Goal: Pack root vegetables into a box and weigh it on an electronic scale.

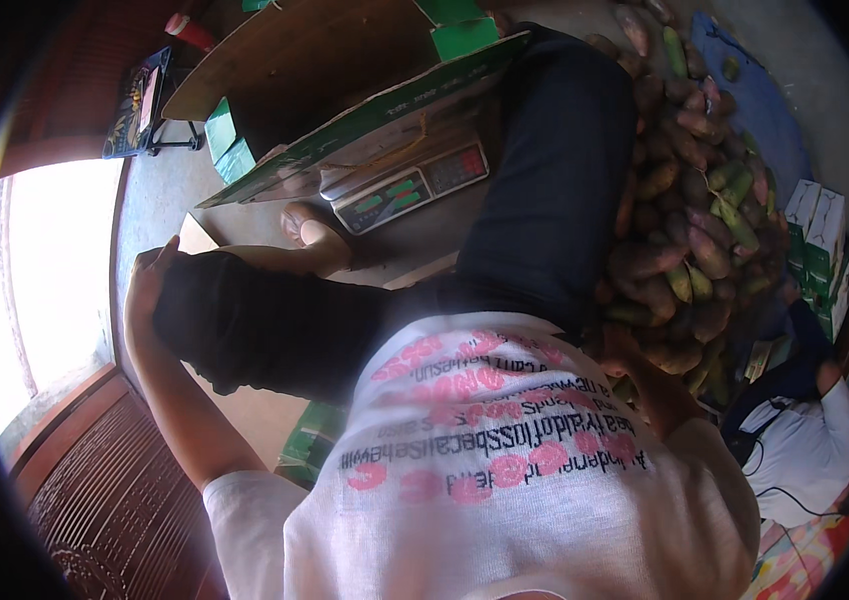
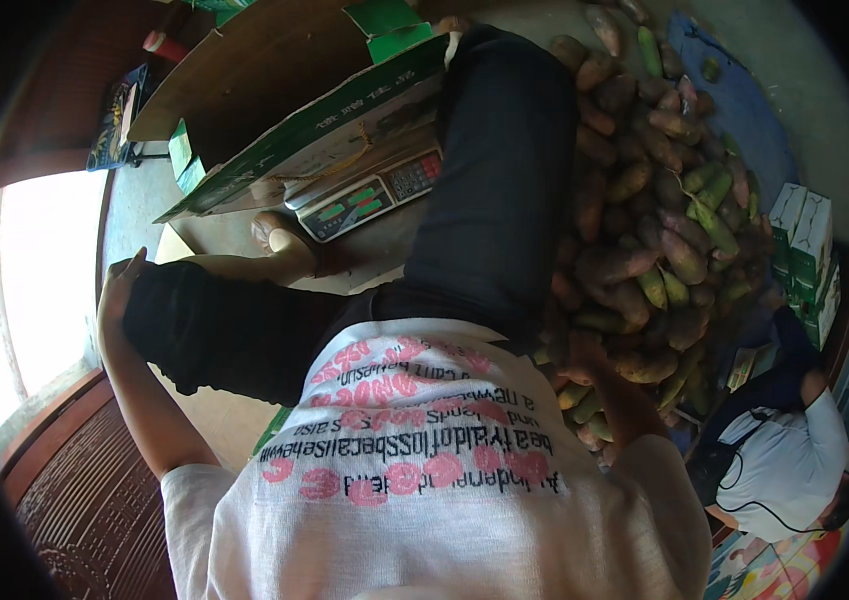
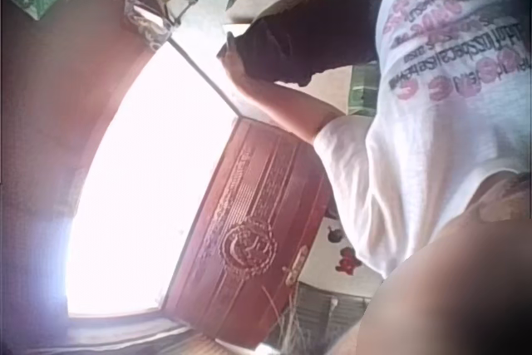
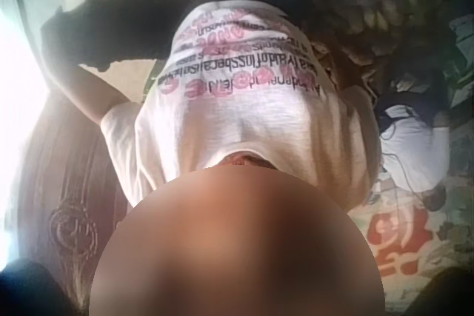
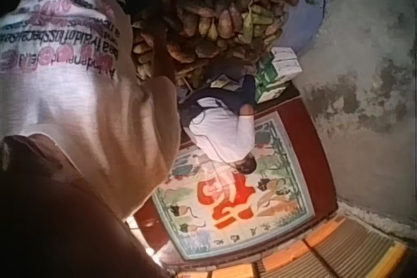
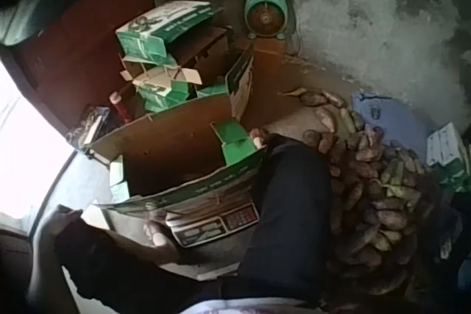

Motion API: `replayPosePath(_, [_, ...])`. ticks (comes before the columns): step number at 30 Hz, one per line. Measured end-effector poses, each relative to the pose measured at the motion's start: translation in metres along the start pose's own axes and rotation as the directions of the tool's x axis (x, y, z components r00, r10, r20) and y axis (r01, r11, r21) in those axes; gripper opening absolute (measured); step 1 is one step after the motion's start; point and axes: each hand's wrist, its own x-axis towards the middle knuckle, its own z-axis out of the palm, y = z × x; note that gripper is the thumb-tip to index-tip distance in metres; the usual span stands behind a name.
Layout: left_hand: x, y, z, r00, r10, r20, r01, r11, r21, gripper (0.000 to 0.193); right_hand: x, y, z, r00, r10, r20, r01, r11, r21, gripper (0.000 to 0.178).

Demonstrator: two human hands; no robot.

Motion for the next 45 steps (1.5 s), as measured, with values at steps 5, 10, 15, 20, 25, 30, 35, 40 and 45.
replayPosePath(5, [0.019,-0.02,-0.003,0.998,0.063,-0.028,-0.061,0.996,0.071,0.047,0.0,0.003,-0.113,0.991,-0.074,-0.116,0.095,0.979,0.183,0.095])
replayPosePath(10, [0.047,-0.006,-0.031,0.918,0.396,-0.039,-0.386,0.909,0.157,0.026,-0.025,0.006,-0.265,0.81,-0.086,-0.581,0.118,0.993,0.017,0.086])
replayPosePath(15, [0.067,0.085,-0.057,0.698,0.641,-0.318,-0.612,0.765,0.201,0.032,-0.087,-0.05,-0.432,0.442,-0.076,-0.894,0.247,0.968,0.04,0.076])
replayPosePath(20, [0.085,0.147,-0.036,0.52,0.745,-0.419,-0.67,0.659,0.34,0.044,-0.127,-0.189,-0.528,0.23,-0.174,-0.957,0.643,0.766,0.016,0.074])
replayPosePath(25, [0.099,0.19,0.004,0.522,0.778,-0.349,-0.693,0.626,0.359,0.042,-0.147,-0.341,-0.557,0.15,-0.597,-0.788,0.806,0.535,-0.253,0.081])
replayPosePath(30, [0.098,0.201,0.01,0.65,0.695,-0.306,-0.609,0.718,0.336,0.025,-0.05,-0.471,-0.543,0.145,-0.935,-0.323,0.821,0.296,-0.488,0.076])
replayPosePath(35, [0.091,0.194,0.004,0.696,0.668,-0.263,-0.584,0.74,0.334,0.018,0.051,-0.541,-0.501,0.594,-0.804,0.019,0.634,0.454,-0.626,0.083])
replayPosePath(40, [0.094,0.198,0.004,0.699,0.679,-0.225,-0.606,0.729,0.318,0.016,0.139,-0.527,-0.477,0.741,-0.671,-0.005,0.367,0.412,-0.834,0.078])
replayPosePath(45, [0.097,0.191,0.008,0.676,0.704,-0.219,-0.635,0.707,0.312,0.016,0.136,-0.524,-0.482,0.809,-0.583,0.073,0.403,0.46,-0.791,0.065])
